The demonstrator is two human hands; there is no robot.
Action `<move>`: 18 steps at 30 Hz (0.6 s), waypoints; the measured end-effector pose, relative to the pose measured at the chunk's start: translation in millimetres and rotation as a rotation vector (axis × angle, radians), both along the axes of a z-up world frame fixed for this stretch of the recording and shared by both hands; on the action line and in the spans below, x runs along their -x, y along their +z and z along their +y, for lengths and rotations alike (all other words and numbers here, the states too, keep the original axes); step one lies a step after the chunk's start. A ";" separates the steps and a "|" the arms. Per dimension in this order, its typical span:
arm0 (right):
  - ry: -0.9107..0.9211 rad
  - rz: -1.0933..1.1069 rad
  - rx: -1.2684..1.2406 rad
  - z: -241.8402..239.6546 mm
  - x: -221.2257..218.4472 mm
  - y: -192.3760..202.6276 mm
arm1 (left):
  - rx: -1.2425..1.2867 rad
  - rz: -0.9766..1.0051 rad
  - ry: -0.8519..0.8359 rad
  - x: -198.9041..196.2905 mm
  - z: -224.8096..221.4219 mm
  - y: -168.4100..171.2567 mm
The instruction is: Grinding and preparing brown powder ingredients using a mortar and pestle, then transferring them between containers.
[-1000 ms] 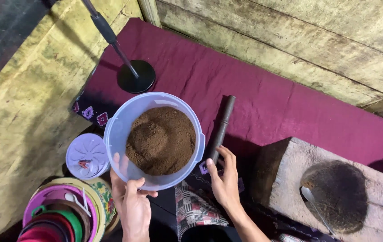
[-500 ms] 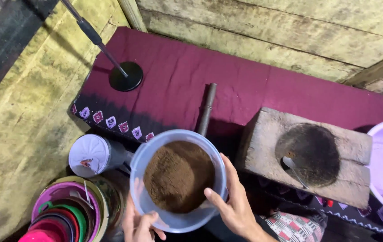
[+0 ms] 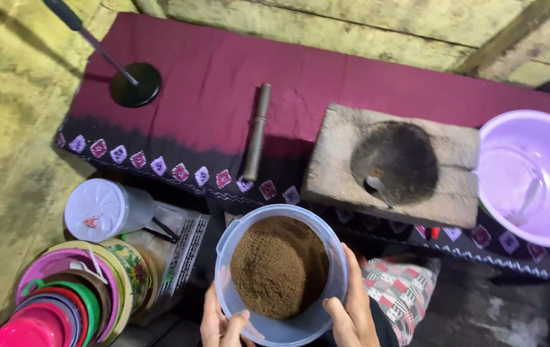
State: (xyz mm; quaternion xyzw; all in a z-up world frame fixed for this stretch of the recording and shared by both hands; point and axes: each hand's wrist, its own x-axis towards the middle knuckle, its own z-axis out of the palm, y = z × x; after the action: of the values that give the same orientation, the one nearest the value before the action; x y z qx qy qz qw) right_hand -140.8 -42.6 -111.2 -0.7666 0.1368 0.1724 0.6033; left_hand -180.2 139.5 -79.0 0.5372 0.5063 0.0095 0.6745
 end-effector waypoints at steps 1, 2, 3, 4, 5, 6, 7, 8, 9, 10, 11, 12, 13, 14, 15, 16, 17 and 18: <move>-0.013 0.002 -0.001 -8.6 7.5 -7.9 | -0.001 0.002 -0.013 8.0 -3.0 -16.2; -0.033 -0.029 0.016 -17.7 14.9 -15.6 | -0.061 -0.018 -0.091 15.8 -6.5 -32.3; -0.058 -0.057 0.031 -25.6 23.9 -22.7 | -0.123 -0.038 -0.174 24.1 -8.5 -47.1; -0.076 -0.052 0.028 -32.4 29.0 -23.1 | -0.126 -0.034 -0.193 22.6 -14.7 -41.5; -0.134 -0.063 -0.025 -38.7 32.3 -24.1 | -0.107 0.046 -0.274 17.7 -20.5 -36.7; -0.192 -0.075 -0.078 -45.9 35.2 -24.9 | -0.090 0.127 -0.355 12.3 -27.4 -31.8; -0.224 -0.079 -0.080 -55.4 39.4 -29.2 | -0.096 0.124 -0.387 6.5 -34.1 -28.0; -0.286 -0.020 -0.045 -65.6 43.2 -33.9 | -0.046 0.141 -0.449 0.2 -41.9 -24.6; -0.352 0.049 -0.012 -75.6 50.7 -38.2 | 0.005 0.169 -0.516 -3.7 -50.2 -20.7; -0.387 0.055 -0.017 -86.8 58.0 -49.2 | 0.000 0.176 -0.551 -5.7 -57.0 -33.4; -0.423 0.026 0.037 -97.8 66.0 -60.0 | 0.021 0.095 -0.616 -7.3 -64.0 -46.1; -0.458 -0.001 0.091 -108.4 74.3 -71.0 | 0.046 0.015 -0.681 -8.8 -70.9 -59.1; -0.490 0.007 0.091 -116.1 80.3 -75.7 | 0.046 0.022 -0.713 -11.8 -80.7 -61.8; -0.569 -0.016 0.110 -123.4 86.1 -80.2 | 0.061 -0.022 -0.798 -14.8 -90.4 -64.6; -0.646 -0.041 0.131 -131.3 90.1 -84.6 | 0.078 -0.068 -0.881 -18.8 -100.8 -67.3; -0.675 -0.036 0.132 -135.6 90.6 -80.7 | 0.080 -0.064 -0.910 -25.8 -112.2 -66.2; -0.795 -0.039 0.067 -139.3 91.9 -76.5 | 0.079 0.008 -0.979 -31.6 -123.4 -64.9; -0.915 -0.045 0.001 -142.8 93.0 -72.3 | 0.078 0.080 -1.047 -37.3 -134.5 -63.6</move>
State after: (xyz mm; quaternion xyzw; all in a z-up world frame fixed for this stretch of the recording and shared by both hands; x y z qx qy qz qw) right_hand -233.8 -185.3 -183.5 -0.6311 0.4483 -0.1284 0.6199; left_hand -142.9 5.0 -142.6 0.6928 0.1954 -0.3681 0.5885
